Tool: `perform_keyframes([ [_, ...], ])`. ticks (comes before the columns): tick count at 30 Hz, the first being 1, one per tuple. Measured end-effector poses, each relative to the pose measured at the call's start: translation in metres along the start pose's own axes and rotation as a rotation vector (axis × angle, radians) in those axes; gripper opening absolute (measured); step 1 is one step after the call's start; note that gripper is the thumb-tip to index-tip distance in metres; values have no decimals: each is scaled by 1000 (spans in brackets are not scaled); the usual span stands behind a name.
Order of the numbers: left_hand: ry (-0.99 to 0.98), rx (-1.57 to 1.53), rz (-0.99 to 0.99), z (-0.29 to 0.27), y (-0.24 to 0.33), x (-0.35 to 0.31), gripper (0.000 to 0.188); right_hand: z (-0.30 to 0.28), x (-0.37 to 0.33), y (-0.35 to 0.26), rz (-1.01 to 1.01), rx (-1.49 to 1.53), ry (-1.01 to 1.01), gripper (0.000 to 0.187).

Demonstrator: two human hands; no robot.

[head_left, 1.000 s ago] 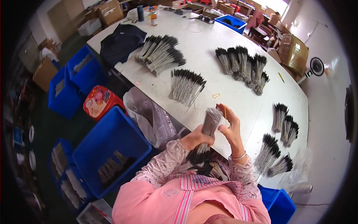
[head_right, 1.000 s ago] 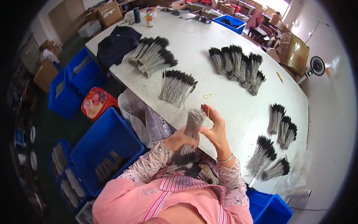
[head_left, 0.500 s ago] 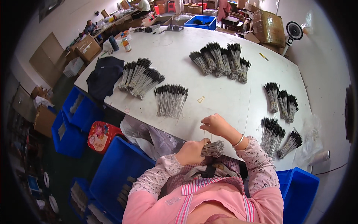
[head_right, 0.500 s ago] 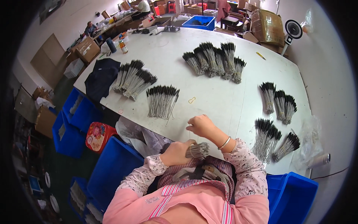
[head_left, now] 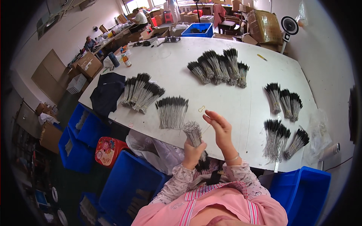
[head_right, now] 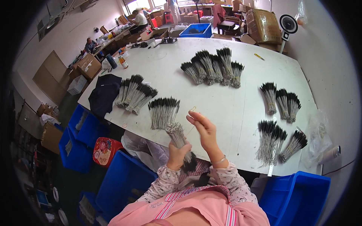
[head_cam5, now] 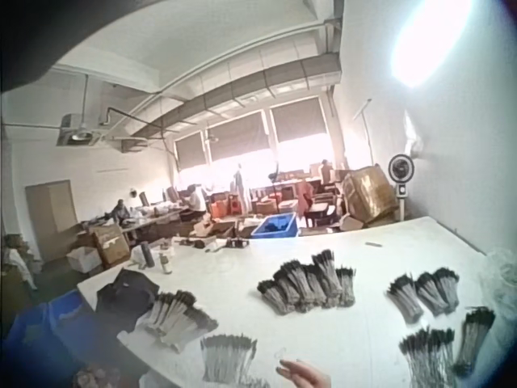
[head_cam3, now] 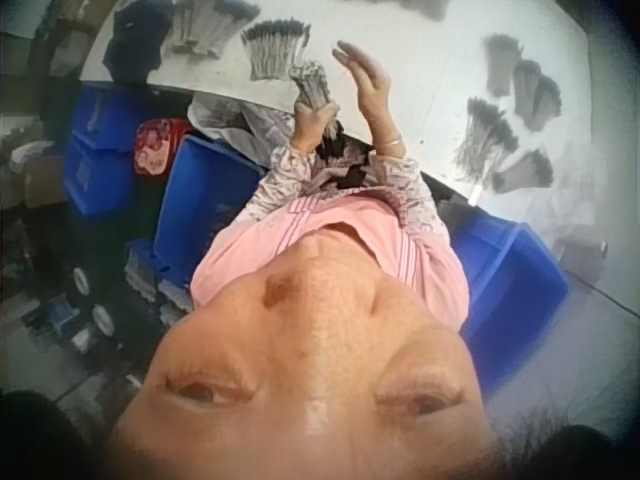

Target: The person gathers bundles of thin metal rods with black tips from a table and secures them with rubber bands. They repeatedly pick up loose bundles, align the ends, and wrap a rubber band around the center to create a neat, compact unit. The finished bundles are placed back on the table in organized rows.

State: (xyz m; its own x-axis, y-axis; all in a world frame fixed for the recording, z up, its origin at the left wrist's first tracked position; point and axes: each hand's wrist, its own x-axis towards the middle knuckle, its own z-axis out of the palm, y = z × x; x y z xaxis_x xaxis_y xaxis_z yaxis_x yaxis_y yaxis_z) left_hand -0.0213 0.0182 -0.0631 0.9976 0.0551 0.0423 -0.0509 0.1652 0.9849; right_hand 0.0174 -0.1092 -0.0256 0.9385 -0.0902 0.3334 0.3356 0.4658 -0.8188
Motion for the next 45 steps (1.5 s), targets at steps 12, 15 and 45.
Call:
perform_keyframes([
  [12, 22, -72, -75, 5, 13, 7, 23, -15, 2, 19, -482, -933, -19, 45],
  [15, 31, -122, -188, 9, 16, 3, 24, -10, -3, 4, -409, -871, -39, 70],
  [45, 75, 309, 15, -16, -37, 32, 54, -7, -10, -38, -283, -1216, -707, 30],
])
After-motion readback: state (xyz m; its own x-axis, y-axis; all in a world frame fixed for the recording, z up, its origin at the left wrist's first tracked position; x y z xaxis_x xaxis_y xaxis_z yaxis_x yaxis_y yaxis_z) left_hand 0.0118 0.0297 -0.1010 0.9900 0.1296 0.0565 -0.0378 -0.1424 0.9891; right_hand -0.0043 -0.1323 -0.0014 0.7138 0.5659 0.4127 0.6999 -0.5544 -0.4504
